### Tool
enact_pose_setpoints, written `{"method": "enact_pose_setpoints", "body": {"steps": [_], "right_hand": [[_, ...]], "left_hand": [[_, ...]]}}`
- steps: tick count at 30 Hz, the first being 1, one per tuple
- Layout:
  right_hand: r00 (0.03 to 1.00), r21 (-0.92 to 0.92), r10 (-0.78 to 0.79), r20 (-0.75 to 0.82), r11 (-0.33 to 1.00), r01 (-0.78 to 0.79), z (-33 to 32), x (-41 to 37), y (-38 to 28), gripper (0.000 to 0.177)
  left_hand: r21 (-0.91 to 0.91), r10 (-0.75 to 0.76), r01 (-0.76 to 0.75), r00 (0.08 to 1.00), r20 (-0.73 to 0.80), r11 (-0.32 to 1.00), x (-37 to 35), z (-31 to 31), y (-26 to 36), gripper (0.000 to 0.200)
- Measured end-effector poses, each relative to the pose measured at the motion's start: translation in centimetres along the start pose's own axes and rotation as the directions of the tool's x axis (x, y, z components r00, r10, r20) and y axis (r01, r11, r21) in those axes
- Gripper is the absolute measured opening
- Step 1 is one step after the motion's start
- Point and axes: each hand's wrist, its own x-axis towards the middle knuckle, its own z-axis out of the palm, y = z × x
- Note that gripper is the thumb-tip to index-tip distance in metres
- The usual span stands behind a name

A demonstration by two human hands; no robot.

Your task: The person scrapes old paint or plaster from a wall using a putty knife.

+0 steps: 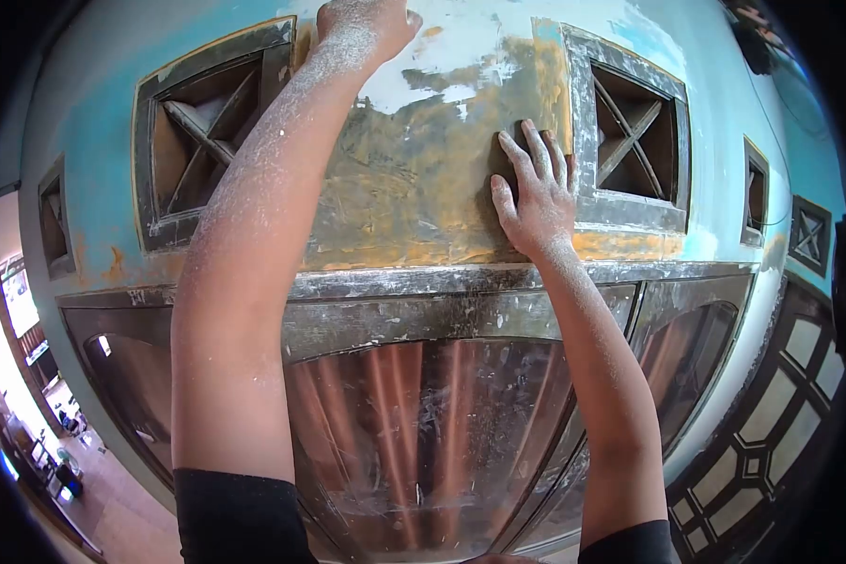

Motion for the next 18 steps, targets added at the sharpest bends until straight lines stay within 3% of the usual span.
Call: {"method": "enact_pose_setpoints", "body": {"steps": [4,6,9,15,18], "right_hand": [[1.0,-0.004,-0.001,0.009,1.0,0.001,-0.1,0.0,0.1,0.058],[1.0,0.005,0.003,0.022,1.0,-0.003,-0.2,0.0,-0.2,0.058],[1.0,-0.011,0.002,-0.003,1.0,-0.002,-0.1,-0.1,-0.1,0.058],[1.0,0.012,0.009,-0.008,1.0,-0.009,0.0,0.1,-0.4,0.058],[1.0,0.0,-0.001,0.012,1.0,0.001,-0.2,0.0,-0.2,0.059]], "left_hand": [[0.012,0.004,-0.004,1.0,0.028,1.0,-2.6,0.9,-0.7,0.05],[0.086,0.08,-0.076,0.996,-0.048,0.993,-5.9,2.1,-2.0,0.053],[0.107,0.062,-0.067,0.997,0.05,0.992,-10.1,2.7,-3.2,0.055],[0.223,0.148,-0.149,0.989,0.025,0.963,-3.9,0.7,-4.6,0.058],[0.069,0.053,-0.055,0.998,0.03,0.996,-1.6,-2.1,-2.4,0.05]]}}
